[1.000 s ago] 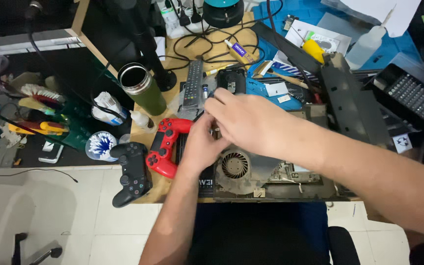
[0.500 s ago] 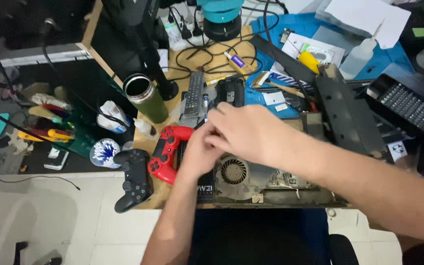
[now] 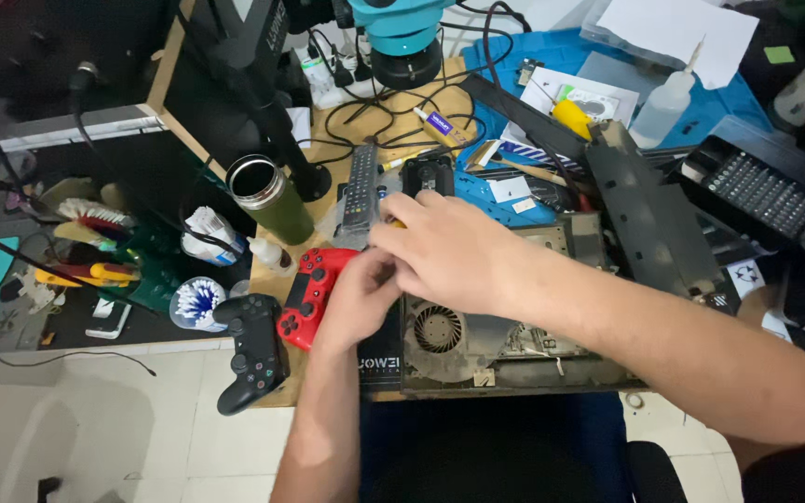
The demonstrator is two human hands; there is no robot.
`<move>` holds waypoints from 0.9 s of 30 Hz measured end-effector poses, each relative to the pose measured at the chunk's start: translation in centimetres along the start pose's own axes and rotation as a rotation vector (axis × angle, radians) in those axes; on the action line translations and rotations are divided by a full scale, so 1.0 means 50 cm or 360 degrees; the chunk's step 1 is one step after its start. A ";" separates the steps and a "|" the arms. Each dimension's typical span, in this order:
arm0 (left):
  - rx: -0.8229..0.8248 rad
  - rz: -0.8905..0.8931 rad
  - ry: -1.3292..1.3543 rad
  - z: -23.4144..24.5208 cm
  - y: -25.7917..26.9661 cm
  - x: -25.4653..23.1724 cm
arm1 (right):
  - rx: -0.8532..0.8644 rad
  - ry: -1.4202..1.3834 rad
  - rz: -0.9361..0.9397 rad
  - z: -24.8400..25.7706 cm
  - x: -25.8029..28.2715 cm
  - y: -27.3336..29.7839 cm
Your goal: The person uses a screwdriver to remove screws from a metal bracket attached to a disassembled electronic device. They then detach the bracket and place it on the table. The person continues to use the screwdriver to remove additional screws from the device's internal components.
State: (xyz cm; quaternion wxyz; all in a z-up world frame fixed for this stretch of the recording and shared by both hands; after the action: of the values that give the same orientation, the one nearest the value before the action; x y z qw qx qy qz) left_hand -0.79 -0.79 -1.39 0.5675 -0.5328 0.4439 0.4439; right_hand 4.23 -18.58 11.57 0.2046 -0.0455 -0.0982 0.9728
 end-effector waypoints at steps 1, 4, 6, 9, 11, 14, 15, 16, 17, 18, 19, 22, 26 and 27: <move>-0.0064 0.0006 -0.0159 0.009 -0.004 0.001 | 0.0006 -0.0045 -0.0027 0.005 0.002 0.003; -0.0205 0.0030 -0.0370 -0.008 -0.013 -0.008 | -0.0028 0.0028 -0.0045 -0.023 0.000 -0.004; -0.0278 0.0047 -0.0415 -0.015 -0.011 -0.026 | -0.0065 0.0151 -0.0040 -0.029 -0.004 -0.008; 0.0040 0.0148 -0.0310 -0.009 -0.009 -0.045 | -0.0039 0.0107 -0.0054 -0.006 -0.014 -0.003; -0.0033 0.0133 -0.0441 -0.011 -0.012 -0.034 | -0.0027 0.0140 -0.0116 -0.002 -0.016 0.001; -0.0187 0.0151 -0.0458 -0.018 -0.007 -0.012 | -0.0204 0.0354 0.0011 -0.034 -0.014 -0.004; -0.0183 0.0149 -0.0458 -0.007 -0.007 -0.005 | -0.0204 0.0356 0.0006 -0.040 -0.013 -0.005; -0.0043 0.0166 -0.0443 0.001 -0.008 0.003 | -0.0241 0.0385 0.0016 -0.046 -0.013 -0.006; 0.0098 0.0190 -0.0429 0.010 -0.003 0.013 | -0.0277 0.0406 0.0024 -0.054 -0.009 -0.005; 0.0105 0.0196 -0.0430 0.000 -0.009 -0.010 | -0.0274 0.0401 0.0017 -0.047 -0.009 -0.001; 0.0087 0.0113 -0.0480 -0.008 -0.012 -0.036 | -0.0247 0.0323 -0.0006 -0.040 -0.008 -0.001; -0.0059 -0.0050 -0.0633 -0.006 -0.029 0.001 | -0.0231 0.0307 0.0008 -0.035 -0.007 -0.007; 0.0080 0.0000 -0.0552 -0.001 -0.007 -0.047 | -0.0177 0.0068 0.0098 -0.021 -0.001 -0.005; 0.0082 0.0004 -0.0552 -0.011 -0.009 -0.065 | -0.0176 0.0064 0.0096 -0.011 -0.002 -0.003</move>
State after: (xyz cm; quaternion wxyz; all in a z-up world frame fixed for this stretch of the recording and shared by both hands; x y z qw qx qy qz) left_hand -1.04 -1.46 1.88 0.6485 -0.4329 0.3512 0.5183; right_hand 4.45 -18.41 11.05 0.1745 -0.0793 -0.1464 0.9705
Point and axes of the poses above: each hand's wrist, its own y-axis away from the middle knuckle, its own z-axis out of the back of the hand, x = y × z, the point moved 1 cm from there along -y, towards the middle knuckle, and after that the axes turned 8 degrees about y, right-handed, at the moved point
